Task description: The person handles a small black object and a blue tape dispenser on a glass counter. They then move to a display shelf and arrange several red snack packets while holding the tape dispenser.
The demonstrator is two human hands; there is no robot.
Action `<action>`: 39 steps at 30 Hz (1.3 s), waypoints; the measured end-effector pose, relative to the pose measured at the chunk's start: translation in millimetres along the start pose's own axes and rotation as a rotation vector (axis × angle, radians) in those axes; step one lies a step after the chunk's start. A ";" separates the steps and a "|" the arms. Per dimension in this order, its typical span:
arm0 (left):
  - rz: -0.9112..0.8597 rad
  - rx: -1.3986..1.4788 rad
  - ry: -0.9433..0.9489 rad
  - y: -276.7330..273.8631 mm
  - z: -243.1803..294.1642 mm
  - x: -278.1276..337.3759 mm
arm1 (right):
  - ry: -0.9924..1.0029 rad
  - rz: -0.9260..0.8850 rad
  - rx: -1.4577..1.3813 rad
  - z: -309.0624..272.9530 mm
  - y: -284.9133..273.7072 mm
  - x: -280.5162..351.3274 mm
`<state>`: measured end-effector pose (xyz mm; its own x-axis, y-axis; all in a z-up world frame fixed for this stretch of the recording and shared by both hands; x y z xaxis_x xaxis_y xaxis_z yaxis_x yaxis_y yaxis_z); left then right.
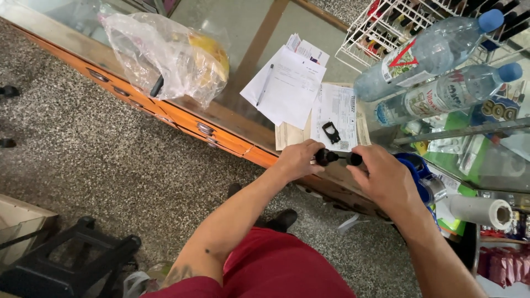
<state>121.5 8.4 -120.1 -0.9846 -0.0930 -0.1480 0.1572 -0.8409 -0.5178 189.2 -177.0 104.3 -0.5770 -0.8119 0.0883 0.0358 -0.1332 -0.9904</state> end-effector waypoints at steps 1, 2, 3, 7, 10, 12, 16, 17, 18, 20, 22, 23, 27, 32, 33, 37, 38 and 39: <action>-0.001 0.000 0.001 0.7 -0.2 -0.2 | 0.002 0.000 0.000 0.2 -0.1 0.9; 0.007 -0.009 0.009 1.4 -0.3 -0.3 | 0.004 0.012 0.001 0.3 -0.4 1.7; 0.015 -0.018 0.017 1.8 -0.9 0.0 | 0.005 0.024 0.000 0.2 -0.2 2.3; 0.029 -0.036 0.025 3.4 -1.9 0.2 | 0.017 0.033 -0.042 6.2 -0.3 7.0; 0.027 -0.020 0.006 3.1 -0.6 0.7 | 0.065 0.069 -0.035 6.0 -3.1 12.3; 0.018 0.020 -0.004 -1.0 3.3 1.1 | 0.142 0.113 -0.137 -1.5 -17.8 13.3; -0.008 0.004 -0.004 -6.8 1.1 2.9 | 0.188 0.159 -0.070 10.3 -2.2 29.2; -0.045 0.035 -0.018 -12.0 1.7 2.8 | 0.233 0.169 -0.122 11.4 -1.8 31.1; -0.081 0.065 -0.032 -16.9 2.5 2.6 | 0.277 0.179 -0.174 12.9 -1.4 33.3; -0.127 0.050 -0.063 -42.1 7.1 -4.6 | 0.304 0.185 -0.191 17.8 7.4 39.6; -0.177 0.032 -0.091 -59.4 3.6 -20.1 | 0.335 0.193 -0.208 19.4 15.7 45.4; -0.120 -0.072 -0.001 -65.8 -2.0 -31.7 | 0.356 0.231 -0.253 18.4 19.4 46.7; -0.191 -0.298 0.084 -72.7 -11.6 -110.2 | 0.412 0.303 -0.377 11.1 32.0 51.8; -0.489 -0.465 0.315 -8.2 -14.5 -184.3 | 0.360 0.389 -0.362 1.4 39.1 56.5; -0.608 -0.519 0.357 10.7 -21.4 -196.9 | 0.340 0.401 -0.353 0.4 42.3 57.0; -0.885 -0.533 0.362 85.9 -60.1 -223.2 | 0.329 0.411 -0.452 -10.0 23.1 55.7; -0.936 -0.593 0.311 87.7 -57.3 -219.0 | 0.293 0.406 -0.432 -9.4 24.5 56.6; -0.983 -0.654 0.259 89.3 -54.5 -215.7 | 0.254 0.401 -0.411 -7.7 26.0 57.0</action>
<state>352.2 -17.5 -180.4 -0.6726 0.6075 0.4225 -0.5674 -0.0569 -0.8214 150.9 -222.4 82.7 -0.7612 -0.5865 -0.2768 0.0025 0.4242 -0.9056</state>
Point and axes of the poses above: each hand's wrist, its own x-axis away from the middle knuckle, its own y-axis out of the palm, z = x × y, the point moved 1 cm from there along -x, towards the middle knuckle, and after that the axes turned 10 degrees about x, right-handed, at the moved point
